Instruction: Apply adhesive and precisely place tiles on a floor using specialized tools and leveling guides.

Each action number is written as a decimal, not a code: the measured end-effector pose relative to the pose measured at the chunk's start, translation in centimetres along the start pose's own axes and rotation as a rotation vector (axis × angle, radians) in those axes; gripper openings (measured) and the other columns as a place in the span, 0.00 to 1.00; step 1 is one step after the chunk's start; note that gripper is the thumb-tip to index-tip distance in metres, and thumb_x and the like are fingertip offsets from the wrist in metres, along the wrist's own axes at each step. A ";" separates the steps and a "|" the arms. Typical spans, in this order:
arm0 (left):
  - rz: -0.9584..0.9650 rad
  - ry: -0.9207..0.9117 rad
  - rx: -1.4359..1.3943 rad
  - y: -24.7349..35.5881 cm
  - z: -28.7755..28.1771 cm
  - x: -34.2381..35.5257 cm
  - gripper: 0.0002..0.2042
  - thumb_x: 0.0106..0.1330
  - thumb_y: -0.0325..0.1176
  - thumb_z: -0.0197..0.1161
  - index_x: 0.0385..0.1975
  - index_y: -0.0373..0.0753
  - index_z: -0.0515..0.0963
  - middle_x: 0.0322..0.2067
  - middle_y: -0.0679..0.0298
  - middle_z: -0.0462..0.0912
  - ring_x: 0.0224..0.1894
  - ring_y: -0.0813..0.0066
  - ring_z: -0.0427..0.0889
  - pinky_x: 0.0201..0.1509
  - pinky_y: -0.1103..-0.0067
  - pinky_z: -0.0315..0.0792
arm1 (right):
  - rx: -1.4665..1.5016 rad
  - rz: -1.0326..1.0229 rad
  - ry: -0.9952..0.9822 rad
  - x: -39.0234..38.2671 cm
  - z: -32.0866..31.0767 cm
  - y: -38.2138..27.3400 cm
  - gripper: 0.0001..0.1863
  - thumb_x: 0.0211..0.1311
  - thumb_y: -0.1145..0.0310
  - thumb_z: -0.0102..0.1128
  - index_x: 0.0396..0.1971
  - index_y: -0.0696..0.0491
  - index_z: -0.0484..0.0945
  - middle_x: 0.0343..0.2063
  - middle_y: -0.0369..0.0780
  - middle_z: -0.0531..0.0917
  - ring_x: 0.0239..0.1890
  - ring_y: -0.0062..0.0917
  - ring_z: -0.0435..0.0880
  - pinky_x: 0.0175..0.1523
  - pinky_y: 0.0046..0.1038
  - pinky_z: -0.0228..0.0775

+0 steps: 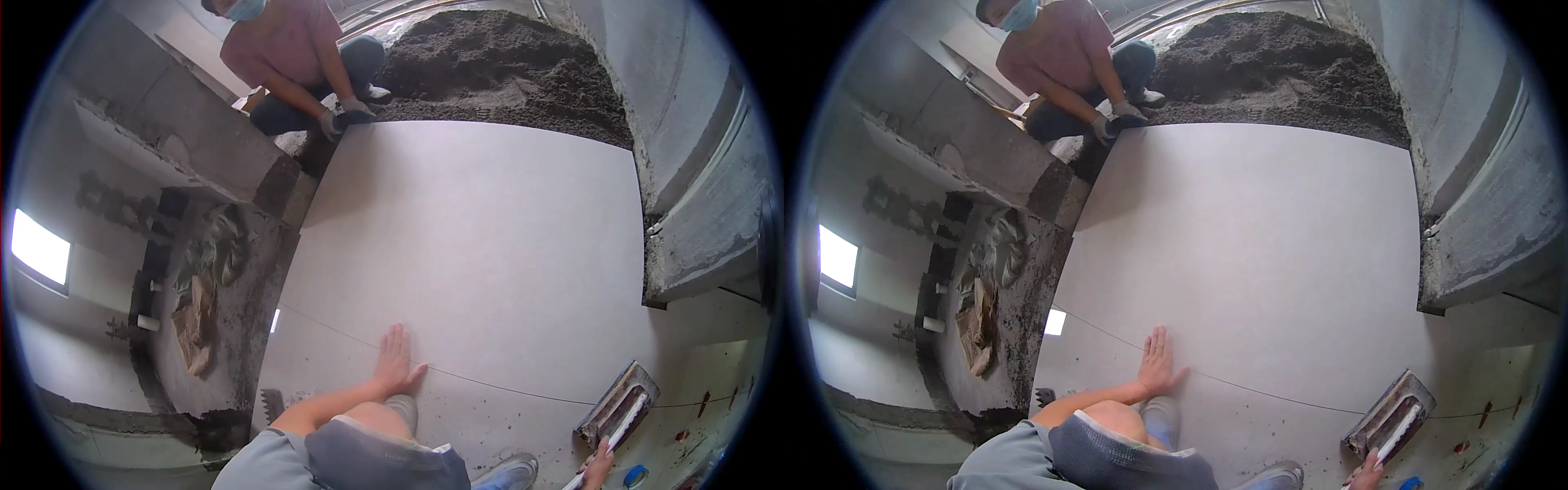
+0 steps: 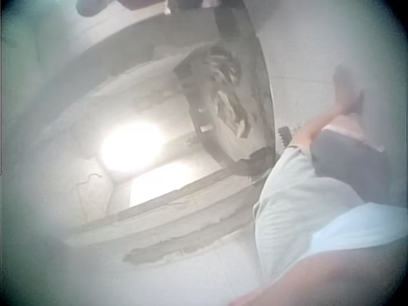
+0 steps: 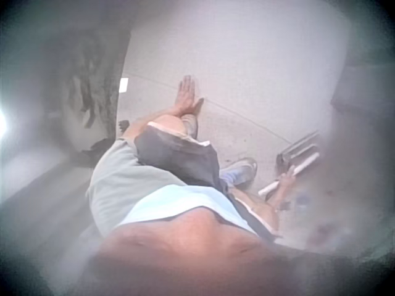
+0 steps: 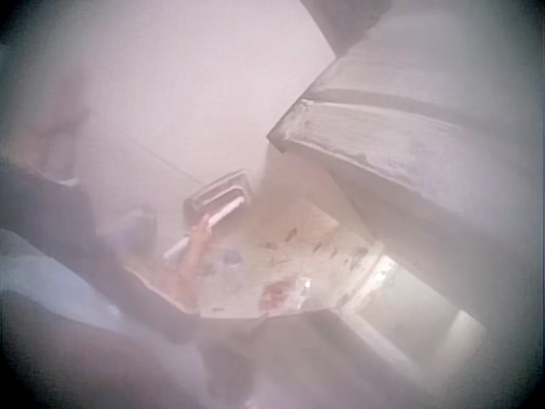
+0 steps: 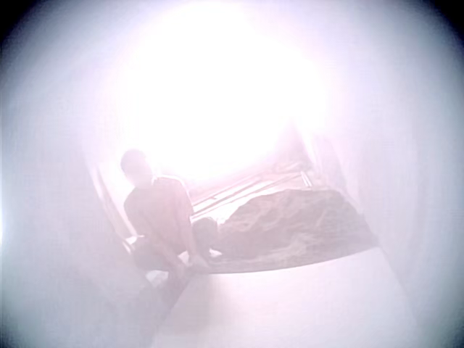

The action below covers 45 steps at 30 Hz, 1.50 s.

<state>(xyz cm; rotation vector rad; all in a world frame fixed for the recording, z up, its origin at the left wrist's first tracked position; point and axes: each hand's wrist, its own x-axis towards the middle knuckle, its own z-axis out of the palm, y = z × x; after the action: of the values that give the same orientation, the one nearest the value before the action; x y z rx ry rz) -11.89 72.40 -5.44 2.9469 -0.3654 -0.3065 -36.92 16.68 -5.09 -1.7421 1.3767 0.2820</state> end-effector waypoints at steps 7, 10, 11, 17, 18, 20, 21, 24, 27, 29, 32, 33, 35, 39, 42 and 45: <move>0.050 0.007 -0.031 0.4 1.2 0.4 0.48 0.68 0.60 0.53 0.72 0.21 0.46 0.74 0.35 0.42 0.78 0.39 0.37 0.78 0.53 0.34 | 0.365 0.008 -0.039 0.7 -0.6 2.4 0.21 0.71 0.50 0.56 0.36 0.56 0.71 0.16 0.35 0.69 0.13 0.25 0.73 0.14 0.28 0.64; -0.112 -0.022 -0.227 2.1 3.7 0.2 0.49 0.62 0.53 0.61 0.75 0.29 0.44 0.76 0.40 0.39 0.78 0.44 0.37 0.80 0.56 0.32 | -0.569 -0.569 0.133 0.0 -0.6 3.2 0.27 0.59 0.75 0.53 0.61 0.53 0.73 0.48 0.47 0.83 0.53 0.40 0.81 0.62 0.38 0.71; -0.133 -0.043 -0.201 0.1 4.0 -0.6 0.50 0.62 0.53 0.61 0.75 0.28 0.43 0.76 0.40 0.37 0.79 0.46 0.34 0.80 0.57 0.30 | -0.449 -0.378 -0.050 -1.3 0.2 -0.3 0.25 0.58 0.75 0.52 0.58 0.53 0.76 0.52 0.48 0.82 0.57 0.41 0.79 0.64 0.39 0.69; 0.133 0.158 0.147 -3.3 4.2 1.4 0.48 0.70 0.57 0.52 0.73 0.22 0.39 0.75 0.36 0.35 0.78 0.41 0.33 0.79 0.55 0.29 | 0.280 0.032 -0.031 -2.0 2.8 -5.5 0.26 0.71 0.43 0.54 0.29 0.54 0.73 0.15 0.31 0.68 0.14 0.17 0.66 0.19 0.26 0.61; 0.185 0.146 0.119 -1.4 4.2 2.4 0.48 0.70 0.57 0.52 0.73 0.22 0.39 0.75 0.36 0.35 0.78 0.41 0.33 0.79 0.55 0.29 | 0.280 0.026 0.059 -1.4 2.5 -4.1 0.27 0.71 0.41 0.52 0.27 0.52 0.71 0.13 0.30 0.66 0.12 0.15 0.63 0.17 0.24 0.57; 0.246 0.062 0.180 0.9 3.6 3.2 0.47 0.71 0.56 0.50 0.73 0.22 0.38 0.75 0.36 0.36 0.78 0.40 0.32 0.79 0.54 0.29 | 0.339 0.034 0.064 -3.0 0.6 -5.5 0.28 0.72 0.40 0.50 0.26 0.52 0.71 0.13 0.30 0.66 0.11 0.16 0.64 0.16 0.24 0.57; 0.258 0.065 0.173 1.7 3.6 3.7 0.47 0.71 0.56 0.50 0.73 0.22 0.38 0.75 0.36 0.36 0.78 0.40 0.32 0.79 0.54 0.29 | 0.386 0.028 0.038 -3.2 -0.3 -6.4 0.29 0.72 0.38 0.48 0.25 0.51 0.70 0.13 0.31 0.66 0.11 0.17 0.65 0.16 0.25 0.58; 0.306 0.053 0.195 2.3 2.6 4.4 0.47 0.71 0.55 0.50 0.73 0.22 0.37 0.75 0.36 0.35 0.78 0.42 0.32 0.79 0.55 0.28 | 0.210 -0.064 0.160 -3.9 -2.0 -8.8 0.34 0.73 0.37 0.41 0.31 0.58 0.76 0.23 0.44 0.76 0.28 0.34 0.75 0.34 0.35 0.65; 0.278 0.034 0.205 1.6 2.1 4.1 0.47 0.70 0.54 0.50 0.73 0.22 0.37 0.75 0.37 0.35 0.78 0.42 0.32 0.79 0.56 0.28 | 0.058 -0.131 0.272 -4.2 -2.1 -12.2 0.39 0.73 0.37 0.38 0.36 0.63 0.80 0.32 0.56 0.84 0.41 0.50 0.84 0.49 0.44 0.72; 0.287 0.067 0.219 2.0 2.5 4.1 0.47 0.70 0.54 0.50 0.73 0.22 0.37 0.75 0.37 0.35 0.78 0.42 0.32 0.79 0.56 0.28 | -0.002 -0.189 0.342 -2.0 -1.9 -12.6 0.40 0.73 0.36 0.38 0.36 0.63 0.80 0.30 0.56 0.84 0.39 0.49 0.85 0.47 0.45 0.73; 0.281 0.016 0.238 2.5 2.2 4.1 0.47 0.71 0.56 0.48 0.73 0.22 0.37 0.75 0.36 0.36 0.78 0.42 0.33 0.79 0.56 0.29 | 0.213 0.084 0.022 1.8 -2.6 -12.7 0.41 0.71 0.34 0.40 0.36 0.66 0.80 0.24 0.54 0.83 0.24 0.47 0.84 0.38 0.42 0.76; 0.279 0.015 0.241 2.3 2.5 4.1 0.47 0.71 0.56 0.48 0.73 0.22 0.37 0.75 0.36 0.36 0.78 0.42 0.33 0.79 0.56 0.29 | 0.214 0.085 0.019 1.8 -3.3 -12.6 0.41 0.71 0.34 0.40 0.36 0.66 0.80 0.24 0.54 0.83 0.24 0.47 0.84 0.38 0.42 0.76; 0.336 0.088 0.257 1.4 2.3 4.2 0.46 0.72 0.58 0.45 0.73 0.21 0.38 0.75 0.36 0.36 0.78 0.42 0.34 0.79 0.56 0.30 | 0.407 0.020 0.036 1.4 -4.0 -13.2 0.32 0.71 0.36 0.46 0.22 0.53 0.69 0.12 0.34 0.70 0.09 0.22 0.67 0.17 0.30 0.60; 0.325 0.093 0.264 1.9 2.5 4.2 0.47 0.73 0.61 0.42 0.73 0.21 0.38 0.75 0.36 0.37 0.78 0.42 0.34 0.79 0.56 0.30 | 0.253 -0.099 0.291 3.8 -3.5 -10.6 0.33 0.71 0.36 0.45 0.19 0.51 0.67 0.10 0.31 0.66 0.09 0.18 0.65 0.16 0.28 0.58; 0.373 0.118 0.256 2.2 3.3 4.5 0.47 0.73 0.62 0.42 0.73 0.22 0.39 0.75 0.36 0.37 0.78 0.42 0.34 0.79 0.56 0.30 | 0.202 0.041 0.214 7.8 -5.0 -10.9 0.35 0.72 0.35 0.44 0.16 0.51 0.66 0.09 0.31 0.65 0.09 0.19 0.65 0.16 0.28 0.58; 0.348 0.106 0.232 0.8 2.1 4.3 0.47 0.73 0.63 0.40 0.73 0.22 0.40 0.75 0.36 0.38 0.78 0.41 0.34 0.78 0.54 0.30 | 0.550 0.053 0.048 7.3 -5.6 -13.7 0.36 0.72 0.35 0.44 0.13 0.50 0.66 0.08 0.31 0.64 0.08 0.22 0.65 0.16 0.30 0.57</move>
<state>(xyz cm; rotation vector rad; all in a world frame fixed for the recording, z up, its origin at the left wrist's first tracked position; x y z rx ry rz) -8.48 70.27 -8.10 3.0242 -0.9395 -0.0657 -24.11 7.74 0.22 -1.2624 1.3755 -0.1075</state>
